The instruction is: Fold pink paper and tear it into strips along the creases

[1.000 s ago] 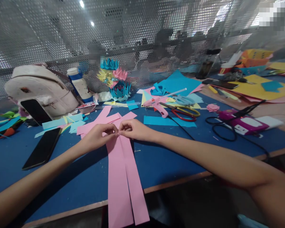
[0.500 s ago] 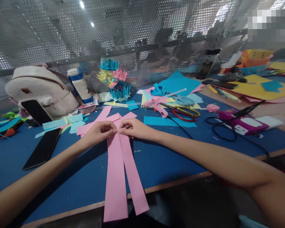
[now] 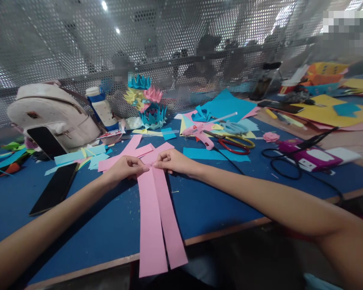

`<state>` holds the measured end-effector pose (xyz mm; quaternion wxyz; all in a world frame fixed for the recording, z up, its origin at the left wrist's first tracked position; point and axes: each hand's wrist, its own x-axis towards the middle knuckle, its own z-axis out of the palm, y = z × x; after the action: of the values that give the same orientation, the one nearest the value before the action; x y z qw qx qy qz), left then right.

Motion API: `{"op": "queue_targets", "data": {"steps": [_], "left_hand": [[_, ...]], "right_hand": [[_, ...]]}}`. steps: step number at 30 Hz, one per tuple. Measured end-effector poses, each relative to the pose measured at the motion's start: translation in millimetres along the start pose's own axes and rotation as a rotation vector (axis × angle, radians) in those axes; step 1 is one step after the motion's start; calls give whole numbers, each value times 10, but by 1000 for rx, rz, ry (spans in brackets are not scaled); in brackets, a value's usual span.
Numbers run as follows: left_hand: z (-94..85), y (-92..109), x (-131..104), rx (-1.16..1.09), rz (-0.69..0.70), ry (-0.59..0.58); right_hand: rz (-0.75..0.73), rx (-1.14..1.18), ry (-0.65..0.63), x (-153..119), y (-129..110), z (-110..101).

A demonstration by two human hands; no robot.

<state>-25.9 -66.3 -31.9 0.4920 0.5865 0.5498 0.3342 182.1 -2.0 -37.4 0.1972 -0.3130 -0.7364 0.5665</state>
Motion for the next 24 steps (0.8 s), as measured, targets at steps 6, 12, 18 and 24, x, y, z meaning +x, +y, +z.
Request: {"op": "queue_targets", "data": {"steps": [6, 12, 18, 24], "left_hand": [[-40, -2, 4, 0, 4, -5], [-57, -52, 27, -17, -6, 26], [-39, -6, 12, -48, -35, 12], [-57, -22, 23, -68, -55, 40]], "right_hand": [[32, 38, -27, 0, -32, -22], [76, 31, -8, -15, -70, -31], [68, 71, 22, -10, -75, -19], [46, 82, -1, -10, -69, -27]]}}
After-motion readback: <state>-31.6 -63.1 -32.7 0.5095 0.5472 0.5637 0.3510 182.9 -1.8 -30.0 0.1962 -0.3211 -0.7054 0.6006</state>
